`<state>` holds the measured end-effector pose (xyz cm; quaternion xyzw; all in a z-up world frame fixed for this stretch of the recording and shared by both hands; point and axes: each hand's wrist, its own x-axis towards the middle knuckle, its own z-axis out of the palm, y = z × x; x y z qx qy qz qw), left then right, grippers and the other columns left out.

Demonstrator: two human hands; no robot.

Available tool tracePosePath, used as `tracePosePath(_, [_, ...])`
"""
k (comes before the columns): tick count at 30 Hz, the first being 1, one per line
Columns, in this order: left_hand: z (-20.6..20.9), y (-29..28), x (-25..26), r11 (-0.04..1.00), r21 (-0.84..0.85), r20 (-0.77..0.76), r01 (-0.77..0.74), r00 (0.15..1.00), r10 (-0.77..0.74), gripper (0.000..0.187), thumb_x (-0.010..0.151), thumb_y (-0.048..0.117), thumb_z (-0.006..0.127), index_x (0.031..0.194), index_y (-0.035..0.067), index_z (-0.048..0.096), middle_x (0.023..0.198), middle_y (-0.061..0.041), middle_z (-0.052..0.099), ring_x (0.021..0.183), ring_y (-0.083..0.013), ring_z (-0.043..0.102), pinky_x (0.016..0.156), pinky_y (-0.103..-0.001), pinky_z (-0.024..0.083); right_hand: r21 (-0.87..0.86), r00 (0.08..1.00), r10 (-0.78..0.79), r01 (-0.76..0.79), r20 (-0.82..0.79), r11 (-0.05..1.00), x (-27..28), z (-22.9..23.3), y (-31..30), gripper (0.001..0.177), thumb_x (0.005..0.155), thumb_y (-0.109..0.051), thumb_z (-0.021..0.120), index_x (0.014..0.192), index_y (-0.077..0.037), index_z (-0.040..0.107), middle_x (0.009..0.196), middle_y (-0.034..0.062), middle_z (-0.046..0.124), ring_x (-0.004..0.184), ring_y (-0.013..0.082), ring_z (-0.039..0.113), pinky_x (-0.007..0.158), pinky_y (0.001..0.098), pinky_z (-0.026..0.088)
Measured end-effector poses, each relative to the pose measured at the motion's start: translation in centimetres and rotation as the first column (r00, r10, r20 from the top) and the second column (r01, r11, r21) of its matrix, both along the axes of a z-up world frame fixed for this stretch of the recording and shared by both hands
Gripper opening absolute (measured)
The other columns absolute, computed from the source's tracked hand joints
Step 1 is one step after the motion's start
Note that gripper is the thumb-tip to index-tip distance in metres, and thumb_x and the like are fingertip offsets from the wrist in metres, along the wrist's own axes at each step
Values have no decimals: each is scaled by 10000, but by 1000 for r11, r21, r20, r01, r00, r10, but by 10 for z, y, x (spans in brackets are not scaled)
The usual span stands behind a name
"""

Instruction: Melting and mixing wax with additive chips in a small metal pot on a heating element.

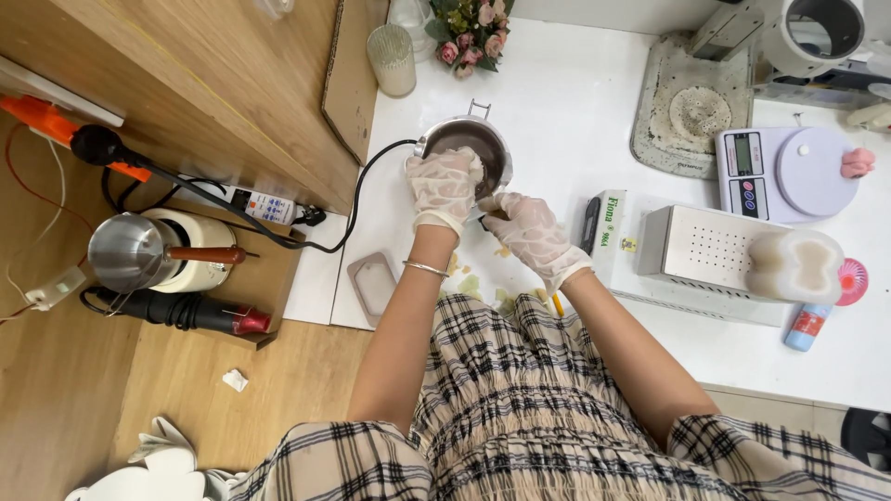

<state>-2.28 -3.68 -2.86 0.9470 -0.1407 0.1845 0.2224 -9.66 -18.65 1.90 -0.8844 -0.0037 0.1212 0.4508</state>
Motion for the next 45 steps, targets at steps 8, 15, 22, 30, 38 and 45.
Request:
tracePosePath(8, [-5,-1,18,993,-105,-324,-56,946,20,139,892,199,641,758,176,670,771,-6,706,749,-214,665,822,-406,391,120,997,-68,63,40,991,0,16,10,277,952,-153,638,1202,-89,738,981,60,788,842,125,719,774,272,561])
tracePosePath(15, [-27,3,22,980,-199,-34,-11,999,4,74,784,235,691,776,170,725,782,-21,732,747,-202,670,788,-373,381,249,964,-96,33,246,968,21,-3,0,248,1024,-236,637,1146,-24,683,890,33,724,814,108,653,765,283,544])
tracePosePath(22, [24,17,9,970,-242,-343,19,933,-104,162,913,188,564,797,147,670,724,10,727,700,-174,648,879,-350,361,201,972,-97,54,215,978,28,19,-20,325,1108,-268,478,1225,-60,699,850,30,723,774,102,623,741,259,527])
tracePosePath(30, [3,20,25,979,202,83,-10,996,-7,125,814,277,613,754,185,673,852,-85,690,905,-258,641,957,-479,334,257,971,-177,133,158,957,16,46,-26,374,1098,-339,478,1246,-77,701,924,21,763,783,89,604,692,247,507])
tracePosePath(38, [21,-1,27,921,385,-150,64,989,-6,343,674,423,760,893,168,690,943,-99,657,1003,-271,587,1022,-534,290,186,972,-146,112,184,976,17,33,-31,354,1104,-332,483,1153,-61,705,881,36,747,811,105,672,738,257,542])
tracePosePath(45, [28,-8,26,881,441,-228,168,971,-71,492,625,434,819,991,131,689,1013,-98,652,1019,-255,574,1060,-518,278,72,978,-113,101,174,992,18,35,-28,348,1095,-329,488,1093,-60,708,860,80,748,819,163,722,759,293,557])
